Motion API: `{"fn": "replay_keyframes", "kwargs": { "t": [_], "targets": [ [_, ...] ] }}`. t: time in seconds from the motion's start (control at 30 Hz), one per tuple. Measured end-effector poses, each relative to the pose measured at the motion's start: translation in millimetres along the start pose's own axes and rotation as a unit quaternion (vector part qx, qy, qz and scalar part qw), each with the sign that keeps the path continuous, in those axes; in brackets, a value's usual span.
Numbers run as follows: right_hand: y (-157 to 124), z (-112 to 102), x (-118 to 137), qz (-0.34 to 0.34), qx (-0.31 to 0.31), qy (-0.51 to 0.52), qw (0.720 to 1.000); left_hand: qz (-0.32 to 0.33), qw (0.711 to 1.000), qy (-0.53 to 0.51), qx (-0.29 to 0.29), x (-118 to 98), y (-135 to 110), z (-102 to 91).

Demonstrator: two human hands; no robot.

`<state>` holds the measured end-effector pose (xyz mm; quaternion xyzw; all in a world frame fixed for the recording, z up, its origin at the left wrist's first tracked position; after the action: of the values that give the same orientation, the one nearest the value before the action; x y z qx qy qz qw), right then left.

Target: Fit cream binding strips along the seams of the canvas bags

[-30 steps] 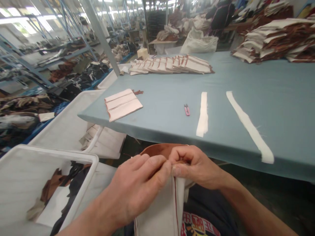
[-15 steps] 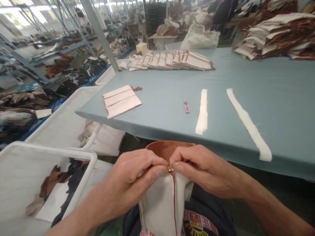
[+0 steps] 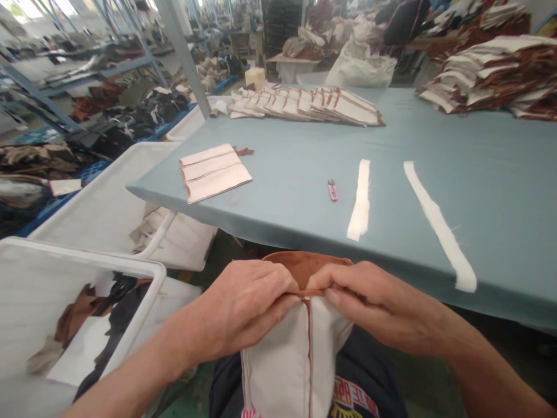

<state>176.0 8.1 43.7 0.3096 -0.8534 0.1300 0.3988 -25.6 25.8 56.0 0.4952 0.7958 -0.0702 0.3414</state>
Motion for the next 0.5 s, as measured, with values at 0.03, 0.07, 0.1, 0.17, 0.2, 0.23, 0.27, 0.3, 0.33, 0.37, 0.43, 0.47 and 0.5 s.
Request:
{"fn": "replay_keyframes", "kwargs": {
  "t": [0.03,0.07,0.1,0.17,0.2,0.23,0.27,0.3,0.33,0.37,0.43,0.47,0.5],
  "targets": [
    [3.5,-1.1,0.1,0.015,-0.001,0.018,1.000,0.007,1.000,0.010,-0.010,-0.8,1.3,0.1],
    [7.5,-1.8,-0.1,0.031,-0.008,0.033,0.999,0.012,1.000,0.021,-0.017,-2.0,2.8,0.1],
    [11.9,-1.8,-0.4,0.044,-0.018,0.043,0.998,0.017,0.999,0.029,-0.023,-3.4,4.4,-0.3],
    [20.8,0.5,-1.0,0.049,-0.032,0.059,0.997,0.021,0.998,0.036,-0.040,-5.4,7.0,-2.6],
    [24.5,2.6,-0.8,0.037,-0.033,0.073,0.996,0.019,0.998,0.030,-0.048,-5.2,7.9,-4.5],
    [27.4,4.8,-0.1,0.019,-0.030,0.091,0.995,0.014,0.998,0.017,-0.054,-4.0,8.4,-6.9],
    [29.0,6.7,0.9,0.002,-0.027,0.111,0.993,0.006,0.998,-0.005,-0.059,-1.4,8.5,-9.7],
    [29.4,7.9,2.1,-0.012,-0.030,0.125,0.992,-0.007,0.998,-0.035,-0.059,2.5,8.1,-12.7],
    [28.5,8.1,3.4,-0.023,-0.038,0.131,0.990,-0.022,0.996,-0.073,-0.055,7.7,7.3,-15.6],
    [26.6,7.3,4.6,-0.027,-0.054,0.127,0.990,-0.041,0.991,-0.118,-0.048,13.7,6.0,-18.3],
    [20.5,3.6,4.9,-0.020,-0.098,0.109,0.989,-0.083,0.973,-0.210,-0.045,26.3,1.6,-22.9],
    [17.0,1.5,3.6,-0.012,-0.121,0.105,0.987,-0.107,0.959,-0.254,-0.056,32.0,-1.3,-24.6],
    [13.6,-0.3,1.0,-0.002,-0.142,0.103,0.984,-0.129,0.945,-0.293,-0.072,36.3,-4.4,-25.5]
  ]
}}
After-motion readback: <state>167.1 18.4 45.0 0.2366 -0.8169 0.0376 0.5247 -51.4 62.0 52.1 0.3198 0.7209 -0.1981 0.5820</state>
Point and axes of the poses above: each hand's wrist, its own y-axis towards the middle knuckle, its own z-axis out of the palm, x = y × z, the point moved 3 cm from there along y, towards the middle knuckle, and after that the axes turned 10 degrees about -y, right-handed, at the moved point
